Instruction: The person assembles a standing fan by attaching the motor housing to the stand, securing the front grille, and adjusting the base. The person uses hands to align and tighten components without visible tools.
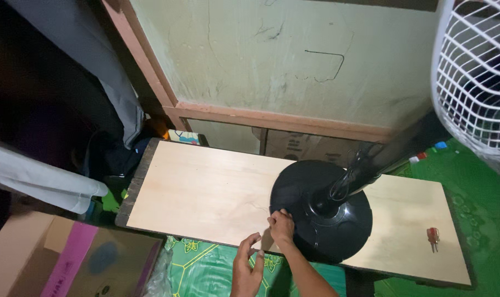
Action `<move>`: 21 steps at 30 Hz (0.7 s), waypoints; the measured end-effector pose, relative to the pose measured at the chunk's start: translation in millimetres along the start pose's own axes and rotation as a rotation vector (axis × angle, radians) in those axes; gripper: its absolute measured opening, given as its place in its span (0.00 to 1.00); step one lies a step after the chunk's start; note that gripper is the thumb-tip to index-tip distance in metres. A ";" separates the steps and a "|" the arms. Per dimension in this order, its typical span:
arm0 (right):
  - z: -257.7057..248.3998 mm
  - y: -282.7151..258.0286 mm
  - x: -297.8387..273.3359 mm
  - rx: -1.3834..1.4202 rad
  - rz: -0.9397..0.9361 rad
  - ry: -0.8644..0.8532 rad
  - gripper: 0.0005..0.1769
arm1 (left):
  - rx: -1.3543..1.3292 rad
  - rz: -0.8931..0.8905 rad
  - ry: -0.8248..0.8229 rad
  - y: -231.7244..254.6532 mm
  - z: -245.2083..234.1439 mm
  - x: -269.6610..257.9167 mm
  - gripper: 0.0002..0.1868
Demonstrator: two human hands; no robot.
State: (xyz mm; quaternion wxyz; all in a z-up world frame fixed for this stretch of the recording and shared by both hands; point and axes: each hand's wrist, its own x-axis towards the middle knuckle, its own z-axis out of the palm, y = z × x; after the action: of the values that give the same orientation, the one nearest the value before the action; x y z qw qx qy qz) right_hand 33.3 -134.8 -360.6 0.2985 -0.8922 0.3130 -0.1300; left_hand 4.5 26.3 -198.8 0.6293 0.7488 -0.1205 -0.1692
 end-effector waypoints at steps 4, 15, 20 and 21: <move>-12.4 -6.2 -5.6 0.144 0.043 -0.019 0.08 | 0.025 -0.032 -0.019 8.6 -2.4 -1.9 0.19; -111.2 -75.3 -43.1 0.418 0.074 0.056 0.08 | -0.118 -0.105 0.097 19.0 7.8 1.6 0.18; -165.1 -121.7 -65.6 0.510 0.055 0.073 0.05 | -0.183 -0.158 0.144 31.7 18.6 9.4 0.15; -175.1 -130.2 -70.0 0.545 0.054 0.076 0.04 | -0.180 -0.135 0.155 35.3 19.5 9.6 0.15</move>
State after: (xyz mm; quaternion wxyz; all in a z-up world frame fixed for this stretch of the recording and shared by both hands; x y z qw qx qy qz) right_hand -31.3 -87.8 -145.8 0.5188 -0.7649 0.3013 -0.2347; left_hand 6.5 -1.4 -168.0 0.6887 0.7065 -0.0053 -0.1631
